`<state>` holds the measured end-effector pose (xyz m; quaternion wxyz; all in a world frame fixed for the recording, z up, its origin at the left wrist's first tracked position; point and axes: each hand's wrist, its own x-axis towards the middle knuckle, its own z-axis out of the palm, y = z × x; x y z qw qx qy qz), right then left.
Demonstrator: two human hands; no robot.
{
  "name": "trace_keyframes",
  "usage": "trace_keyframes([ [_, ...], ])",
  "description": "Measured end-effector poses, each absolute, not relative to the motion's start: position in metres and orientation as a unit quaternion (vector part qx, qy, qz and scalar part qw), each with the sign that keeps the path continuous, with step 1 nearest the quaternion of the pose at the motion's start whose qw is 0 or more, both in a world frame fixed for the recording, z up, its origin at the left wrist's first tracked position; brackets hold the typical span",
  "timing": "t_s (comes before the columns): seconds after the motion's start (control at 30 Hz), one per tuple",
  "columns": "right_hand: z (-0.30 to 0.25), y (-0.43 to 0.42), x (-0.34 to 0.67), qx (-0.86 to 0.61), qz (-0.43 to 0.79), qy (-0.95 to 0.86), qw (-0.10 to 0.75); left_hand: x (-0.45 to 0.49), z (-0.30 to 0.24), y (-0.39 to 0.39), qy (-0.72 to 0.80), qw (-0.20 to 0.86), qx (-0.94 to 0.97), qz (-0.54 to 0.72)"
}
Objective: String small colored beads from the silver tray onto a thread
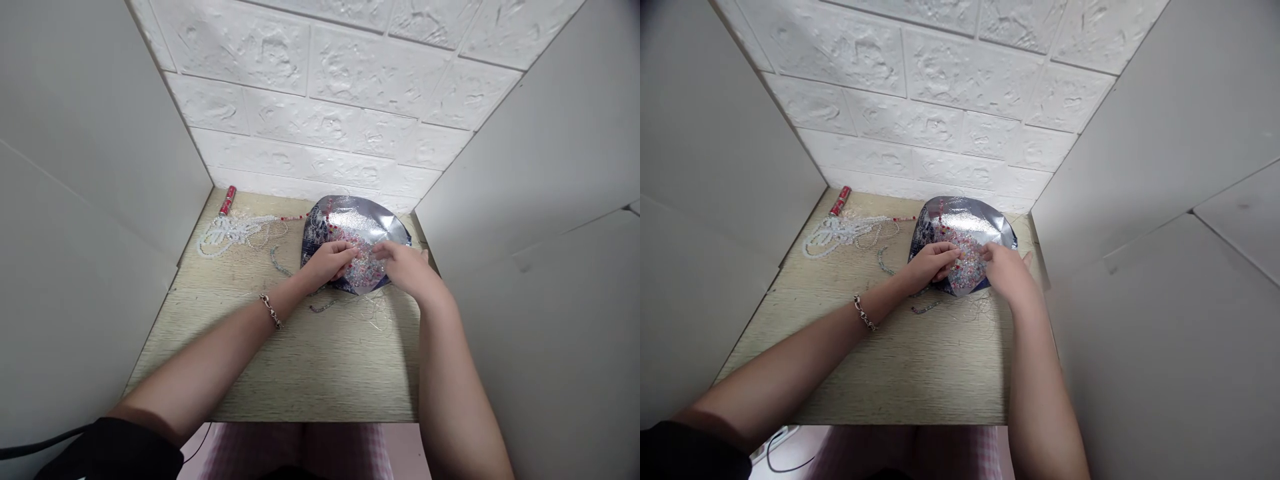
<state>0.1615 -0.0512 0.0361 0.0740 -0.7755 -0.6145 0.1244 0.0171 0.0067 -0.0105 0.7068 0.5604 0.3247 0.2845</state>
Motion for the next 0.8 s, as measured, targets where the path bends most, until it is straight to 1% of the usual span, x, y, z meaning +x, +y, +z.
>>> trace_keyframes([
  [0.1,0.0318,-0.0477,0.1659,-0.776,0.148,-0.61,0.067,0.0169,-0.0095,0.0066,0.323,0.704,0.564,0.285],
  [0.27,0.0311,-0.0479,0.1661,-0.784,0.147,-0.602,0.03,0.0169,-0.0065,0.0047,0.326,0.701,0.569,0.282],
  [0.33,0.0324,-0.0492,0.165,-0.76,0.192,-0.618,0.057,0.0169,-0.0059,0.0039,0.325,0.699,0.572,0.279],
  [0.43,0.0346,-0.05,0.1648,-0.717,0.265,-0.63,0.136,0.017,-0.006,0.0037,0.324,0.699,0.576,0.274],
  [0.5,0.0356,-0.0492,0.1657,-0.732,0.246,-0.617,0.151,0.0173,-0.0066,0.0042,0.324,0.696,0.579,0.274],
  [0.63,0.0364,-0.0464,0.1655,-0.78,0.161,-0.597,0.099,0.018,-0.0074,0.0049,0.322,0.691,0.583,0.28],
  [0.73,0.037,-0.0463,0.1617,-0.788,0.157,-0.592,0.069,0.0182,-0.0068,0.0045,0.325,0.689,0.583,0.283],
  [0.8,0.038,-0.0477,0.159,-0.789,0.176,-0.584,0.07,0.0182,-0.006,0.0039,0.327,0.689,0.584,0.28],
])
